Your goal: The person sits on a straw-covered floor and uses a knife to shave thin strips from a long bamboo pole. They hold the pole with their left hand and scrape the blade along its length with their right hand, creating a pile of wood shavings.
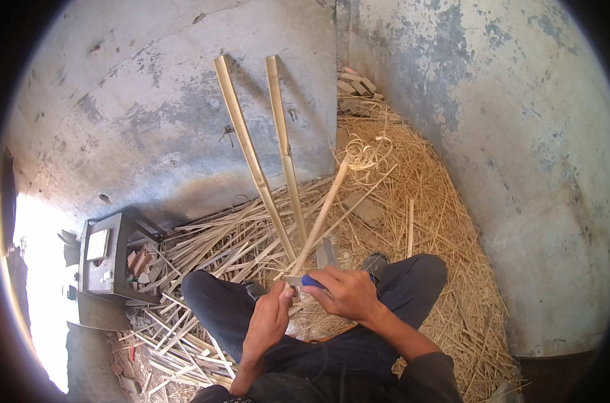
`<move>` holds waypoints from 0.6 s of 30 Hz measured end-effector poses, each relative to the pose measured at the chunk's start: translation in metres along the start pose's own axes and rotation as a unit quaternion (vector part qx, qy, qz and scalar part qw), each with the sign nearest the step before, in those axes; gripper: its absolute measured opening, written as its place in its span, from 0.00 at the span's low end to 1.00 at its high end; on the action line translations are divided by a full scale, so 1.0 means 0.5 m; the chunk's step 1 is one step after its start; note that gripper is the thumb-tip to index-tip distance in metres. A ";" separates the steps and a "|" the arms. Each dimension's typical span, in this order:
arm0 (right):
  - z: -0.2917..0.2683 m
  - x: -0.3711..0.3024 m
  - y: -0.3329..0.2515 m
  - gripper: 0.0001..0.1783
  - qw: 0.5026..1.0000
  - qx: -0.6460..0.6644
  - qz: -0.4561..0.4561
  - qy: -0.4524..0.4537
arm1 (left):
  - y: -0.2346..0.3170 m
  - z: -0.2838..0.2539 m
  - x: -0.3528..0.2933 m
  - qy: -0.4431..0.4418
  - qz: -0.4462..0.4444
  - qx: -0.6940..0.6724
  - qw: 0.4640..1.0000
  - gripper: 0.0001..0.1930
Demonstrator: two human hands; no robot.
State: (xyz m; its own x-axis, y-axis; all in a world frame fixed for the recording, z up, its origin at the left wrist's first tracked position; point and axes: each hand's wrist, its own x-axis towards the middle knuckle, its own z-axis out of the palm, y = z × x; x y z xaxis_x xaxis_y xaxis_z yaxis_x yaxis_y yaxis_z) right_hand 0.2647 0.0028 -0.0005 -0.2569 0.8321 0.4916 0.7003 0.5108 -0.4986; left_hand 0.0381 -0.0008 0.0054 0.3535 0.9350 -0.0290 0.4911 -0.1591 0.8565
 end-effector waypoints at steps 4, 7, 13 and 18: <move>0.008 0.001 0.026 0.18 0.999 -0.023 0.011 0.041 | -0.008 0.006 -0.003 0.017 0.004 0.011 1.000 0.13; -0.020 0.025 0.063 0.18 0.992 -0.036 0.079 0.089 | -0.019 0.012 -0.021 0.007 -0.012 0.029 0.999 0.15; -0.058 0.041 0.167 0.20 0.984 -0.020 0.116 0.134 | -0.037 0.010 -0.061 -0.052 -0.072 0.011 0.996 0.17; -0.061 0.038 0.182 0.21 0.982 -0.020 0.126 0.139 | -0.035 -0.001 -0.074 -0.061 -0.063 -0.035 0.996 0.19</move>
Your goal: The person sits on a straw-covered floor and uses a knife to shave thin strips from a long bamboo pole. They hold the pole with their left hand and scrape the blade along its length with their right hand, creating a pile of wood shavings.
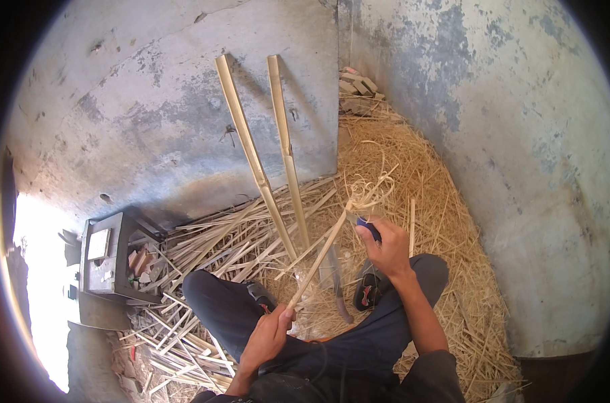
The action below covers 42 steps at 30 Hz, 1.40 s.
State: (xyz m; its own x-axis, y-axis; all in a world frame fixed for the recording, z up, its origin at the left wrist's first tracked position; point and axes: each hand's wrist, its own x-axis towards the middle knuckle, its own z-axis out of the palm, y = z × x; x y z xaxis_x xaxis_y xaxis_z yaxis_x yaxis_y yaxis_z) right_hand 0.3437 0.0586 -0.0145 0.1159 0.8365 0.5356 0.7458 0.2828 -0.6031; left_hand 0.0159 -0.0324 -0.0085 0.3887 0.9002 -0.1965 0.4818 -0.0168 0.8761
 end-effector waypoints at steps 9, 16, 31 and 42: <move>0.049 -0.104 -0.087 0.19 0.992 0.049 -0.076 -0.093 | -0.004 -0.006 0.052 -0.005 0.027 -0.092 0.995 0.25; 0.071 -0.125 -0.143 0.19 0.988 0.050 -0.120 -0.082 | -0.003 0.007 0.072 -0.007 0.052 -0.111 0.992 0.24; 0.062 -0.096 -0.142 0.17 0.986 -0.018 -0.134 -0.093 | 0.015 0.002 0.060 0.040 0.036 -0.030 0.998 0.20; 0.068 -0.075 -0.138 0.16 0.986 -0.019 -0.141 -0.086 | 0.003 -0.010 0.047 0.041 0.021 -0.013 0.999 0.20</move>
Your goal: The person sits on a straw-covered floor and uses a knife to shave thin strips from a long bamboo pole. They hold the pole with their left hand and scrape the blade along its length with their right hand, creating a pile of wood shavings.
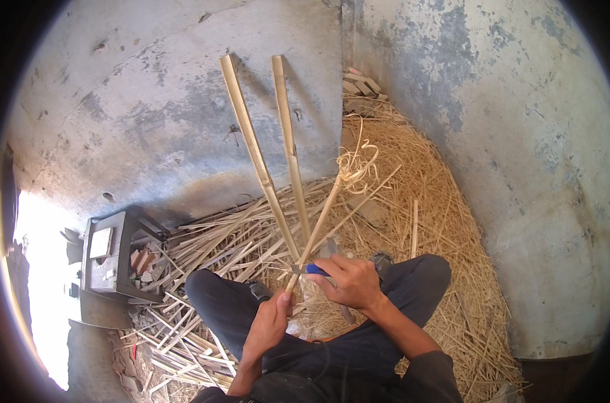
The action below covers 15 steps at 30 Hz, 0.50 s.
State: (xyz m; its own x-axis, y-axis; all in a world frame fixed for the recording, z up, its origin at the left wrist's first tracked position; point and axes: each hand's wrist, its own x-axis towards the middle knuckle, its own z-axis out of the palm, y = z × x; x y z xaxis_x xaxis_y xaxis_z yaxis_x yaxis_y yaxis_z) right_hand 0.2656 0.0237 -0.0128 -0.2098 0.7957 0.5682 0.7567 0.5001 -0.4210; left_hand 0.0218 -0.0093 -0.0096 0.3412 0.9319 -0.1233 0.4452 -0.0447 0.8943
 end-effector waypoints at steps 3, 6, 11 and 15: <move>0.000 0.017 0.051 0.19 0.995 -0.016 0.071 0.072 | -0.024 0.003 -0.017 -0.016 -0.010 0.010 1.000 0.20; -0.038 0.052 0.134 0.23 0.990 -0.021 0.103 0.099 | -0.030 0.018 -0.064 -0.040 -0.040 -0.014 0.998 0.20; -0.043 0.056 0.165 0.24 0.989 0.047 0.118 0.078 | -0.043 0.009 -0.068 -0.045 -0.035 -0.002 0.998 0.22; -0.049 0.053 0.179 0.23 0.884 0.359 0.298 -0.011 | -0.053 -0.008 -0.051 -0.068 -0.030 -0.039 0.996 0.23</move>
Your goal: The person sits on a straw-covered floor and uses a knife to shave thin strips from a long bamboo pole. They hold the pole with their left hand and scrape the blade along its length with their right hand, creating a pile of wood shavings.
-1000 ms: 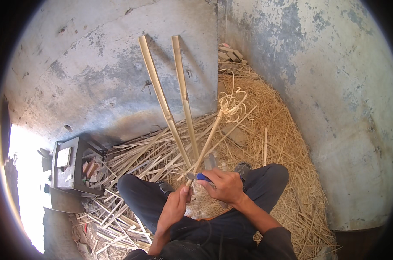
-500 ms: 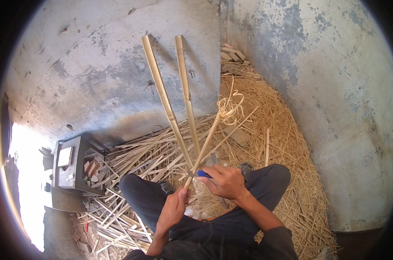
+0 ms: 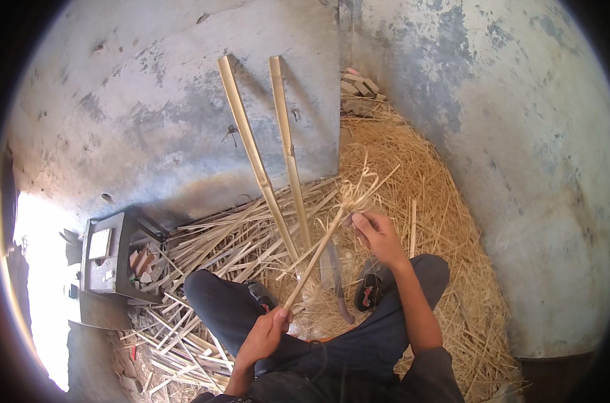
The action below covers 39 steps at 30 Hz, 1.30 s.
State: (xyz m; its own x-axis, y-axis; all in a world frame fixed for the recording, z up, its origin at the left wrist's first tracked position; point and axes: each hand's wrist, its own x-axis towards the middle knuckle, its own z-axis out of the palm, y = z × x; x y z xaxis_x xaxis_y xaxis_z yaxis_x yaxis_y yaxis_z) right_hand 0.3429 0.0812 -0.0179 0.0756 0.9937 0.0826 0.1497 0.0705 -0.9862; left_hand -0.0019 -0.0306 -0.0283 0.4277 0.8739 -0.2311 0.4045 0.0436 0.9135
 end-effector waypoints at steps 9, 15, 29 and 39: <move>0.122 -0.133 -0.002 0.18 0.929 -0.254 -0.269 0.024 | 0.044 -0.001 0.060 0.057 0.014 0.031 0.998 0.23; 0.162 -0.170 -0.015 0.19 0.932 -0.264 -0.249 -0.023 | 0.062 0.008 0.077 0.073 0.052 0.075 0.993 0.19; 0.183 -0.166 -0.035 0.17 0.919 -0.288 -0.267 -0.016 | 0.051 0.030 0.074 0.160 0.078 0.241 0.954 0.15; 0.182 -0.153 -0.039 0.18 0.908 -0.307 -0.286 -0.003 | 0.056 0.021 0.079 0.169 0.084 0.248 0.950 0.15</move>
State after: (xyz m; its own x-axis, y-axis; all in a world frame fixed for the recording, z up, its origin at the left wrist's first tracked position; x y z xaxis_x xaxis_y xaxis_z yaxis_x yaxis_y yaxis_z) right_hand 0.2445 0.0118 -0.0180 -0.1927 0.8103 0.5534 0.6849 0.5150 -0.5155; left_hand 0.0346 0.0003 -0.0154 0.2700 0.9574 0.1022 0.7200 -0.2712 0.6388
